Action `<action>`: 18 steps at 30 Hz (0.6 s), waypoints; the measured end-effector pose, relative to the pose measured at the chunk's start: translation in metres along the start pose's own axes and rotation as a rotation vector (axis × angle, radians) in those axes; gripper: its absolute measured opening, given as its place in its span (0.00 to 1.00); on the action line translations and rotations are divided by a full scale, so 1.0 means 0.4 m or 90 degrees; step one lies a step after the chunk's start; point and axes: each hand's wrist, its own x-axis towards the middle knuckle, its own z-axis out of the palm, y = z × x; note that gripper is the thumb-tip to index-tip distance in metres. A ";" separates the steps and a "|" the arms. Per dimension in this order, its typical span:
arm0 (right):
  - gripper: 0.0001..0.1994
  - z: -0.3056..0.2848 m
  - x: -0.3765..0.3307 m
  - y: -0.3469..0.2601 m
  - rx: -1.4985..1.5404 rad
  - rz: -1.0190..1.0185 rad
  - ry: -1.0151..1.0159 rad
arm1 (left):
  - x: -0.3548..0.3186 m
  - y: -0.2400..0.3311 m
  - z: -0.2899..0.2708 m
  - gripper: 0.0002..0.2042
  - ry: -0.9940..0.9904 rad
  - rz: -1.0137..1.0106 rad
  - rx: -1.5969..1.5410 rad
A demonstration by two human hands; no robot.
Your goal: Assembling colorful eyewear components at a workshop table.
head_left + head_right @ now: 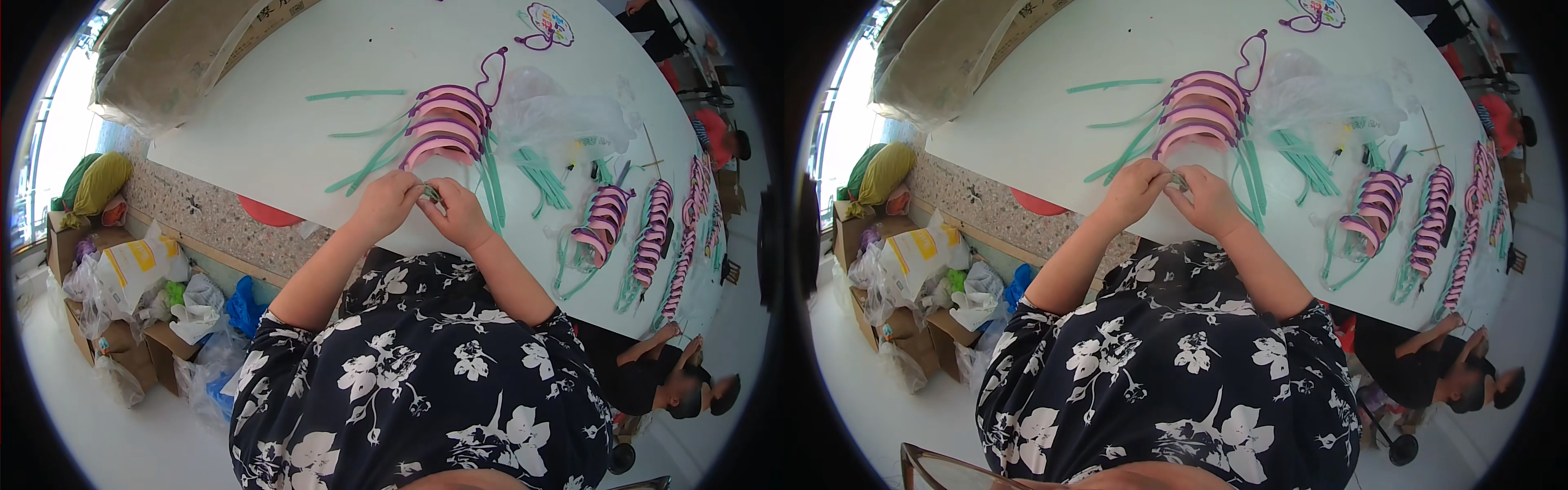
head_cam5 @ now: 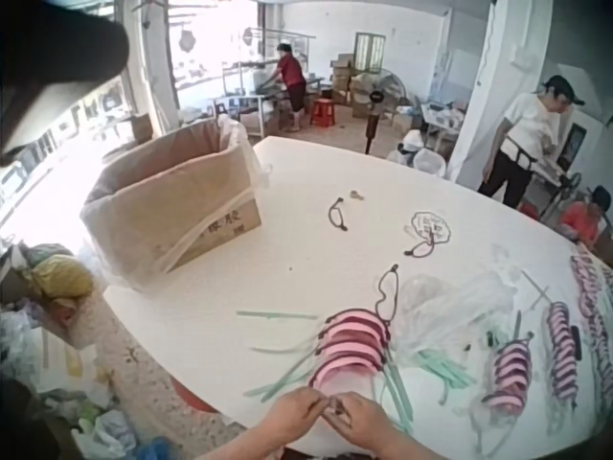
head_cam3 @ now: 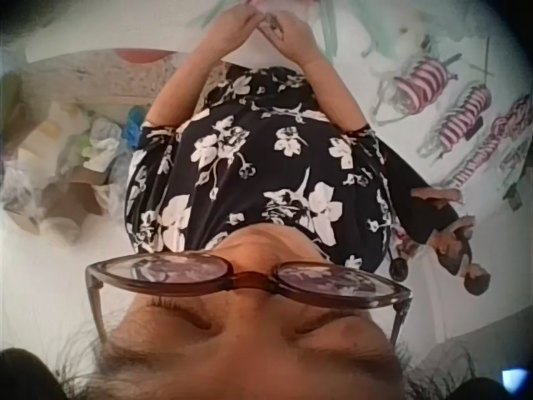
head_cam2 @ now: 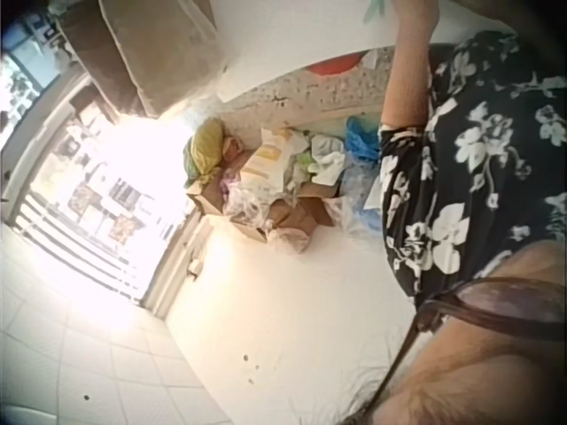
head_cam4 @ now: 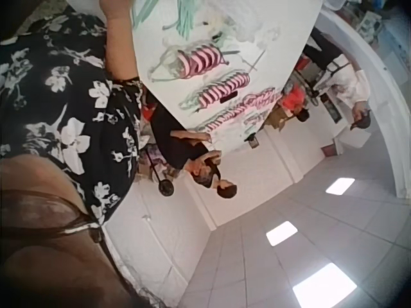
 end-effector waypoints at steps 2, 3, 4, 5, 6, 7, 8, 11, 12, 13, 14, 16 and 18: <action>0.09 0.007 -0.004 0.022 -0.021 -0.004 0.007 | 0.000 0.003 0.001 0.07 0.009 0.019 -0.012; 0.09 0.010 -0.005 0.032 -0.031 -0.006 0.011 | 0.000 0.003 0.001 0.06 0.016 0.010 -0.032; 0.09 0.012 -0.005 0.036 -0.025 -0.008 0.015 | 0.000 0.003 0.000 0.06 0.023 0.001 -0.052; 0.09 0.014 -0.003 0.037 -0.019 -0.010 0.020 | 0.000 0.003 0.000 0.06 0.029 -0.009 -0.073; 0.09 0.015 -0.002 0.039 -0.012 -0.012 0.025 | 0.000 0.002 -0.001 0.05 0.028 -0.023 -0.091; 0.09 0.016 -0.003 0.040 0.014 0.001 0.023 | -0.002 0.000 0.000 0.05 0.028 -0.038 -0.109; 0.09 0.017 -0.005 0.040 0.039 0.014 0.021 | -0.004 -0.002 0.001 0.05 0.026 -0.052 -0.126; 0.08 0.022 -0.009 0.036 0.117 0.045 0.024 | -0.016 -0.001 0.003 0.05 0.044 -0.023 -0.112; 0.07 0.023 -0.011 0.035 0.141 0.056 0.029 | -0.023 -0.006 0.008 0.05 0.048 -0.015 -0.112; 0.07 0.024 -0.017 0.032 0.153 0.078 0.017 | -0.033 -0.016 0.014 0.06 0.052 -0.007 -0.112; 0.08 0.027 -0.025 0.027 0.165 0.101 0.006 | -0.042 -0.020 0.015 0.07 0.055 0.000 -0.113; 0.09 0.021 -0.037 0.012 0.162 0.131 -0.004 | -0.058 -0.012 -0.003 0.10 0.051 -0.043 -0.103; 0.11 0.007 -0.045 -0.010 0.133 0.147 -0.006 | -0.065 0.004 -0.031 0.12 0.088 -0.014 -0.042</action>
